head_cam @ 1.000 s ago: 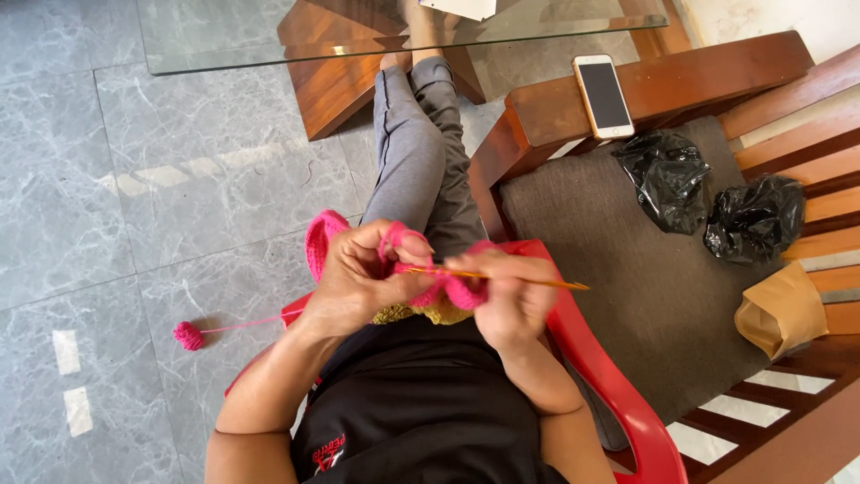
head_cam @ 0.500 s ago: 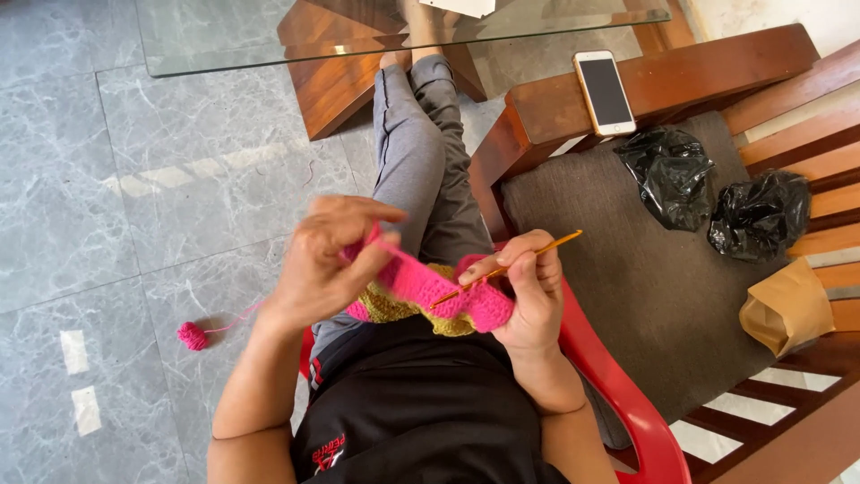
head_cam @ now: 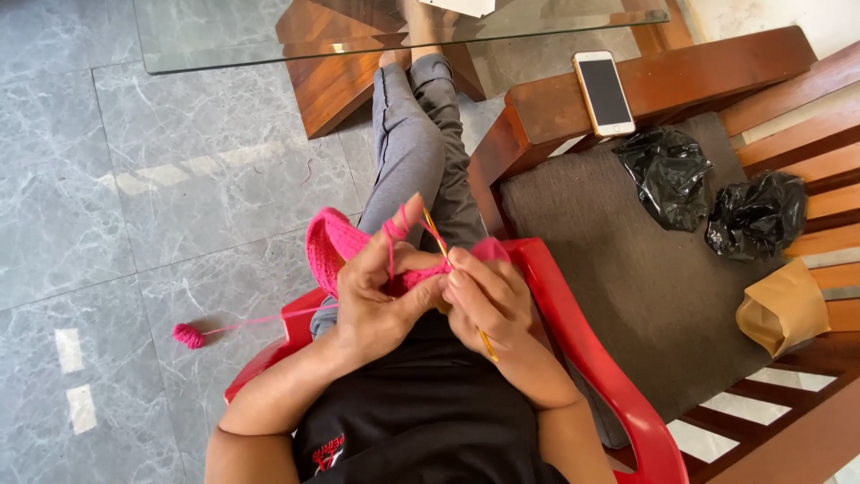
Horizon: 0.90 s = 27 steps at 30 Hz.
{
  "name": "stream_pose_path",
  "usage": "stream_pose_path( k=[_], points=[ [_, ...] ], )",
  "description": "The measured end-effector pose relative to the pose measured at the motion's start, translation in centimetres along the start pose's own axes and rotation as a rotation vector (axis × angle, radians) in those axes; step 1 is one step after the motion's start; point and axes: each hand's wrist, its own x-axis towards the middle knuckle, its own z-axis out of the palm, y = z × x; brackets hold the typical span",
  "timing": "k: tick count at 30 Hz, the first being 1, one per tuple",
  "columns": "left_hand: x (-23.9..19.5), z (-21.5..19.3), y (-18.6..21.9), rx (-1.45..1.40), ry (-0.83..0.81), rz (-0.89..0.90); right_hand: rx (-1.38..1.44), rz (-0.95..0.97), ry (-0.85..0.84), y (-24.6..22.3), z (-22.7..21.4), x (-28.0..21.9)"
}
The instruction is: A person is crocheting a piece of fabric using pink and yellow yarn and a crochet hook while sitting in a chair.
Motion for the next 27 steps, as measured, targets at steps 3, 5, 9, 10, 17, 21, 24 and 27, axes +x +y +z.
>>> stream_pose_path(
  k=[3,5,9,10,17,21,24,27],
  points=[
    [0.5,-0.8,-0.2,-0.368,0.035,-0.315,-0.042,-0.077,0.049,2.5,1.5,-2.6],
    [0.6,-1.1,-0.9,-0.402,0.049,-0.33,0.087,0.022,0.076,2.5,1.9,-2.9],
    [0.0,-2.0,-4.2,-0.529,0.0,-0.467,0.279,0.211,0.1,2.1,1.3,-3.0],
    [0.3,-2.2,-4.1,-0.53,0.0,-0.467,0.279,0.211,0.1,2.0,1.2,-2.8],
    [1.6,-3.7,-2.1,-0.39,-0.12,-0.393,0.49,0.362,0.244,1.3,0.1,-4.1],
    [1.8,-4.3,-1.7,-0.359,-0.146,-0.353,0.493,0.442,0.249,0.8,-0.9,-3.9],
    [1.9,-4.6,-1.4,-0.366,-0.178,-0.348,0.63,0.544,0.233,-0.7,-1.4,-2.3],
    [2.1,-5.4,-2.0,-0.401,-0.214,-0.339,0.682,0.586,0.212,-1.2,-2.1,-1.5]
  ],
)
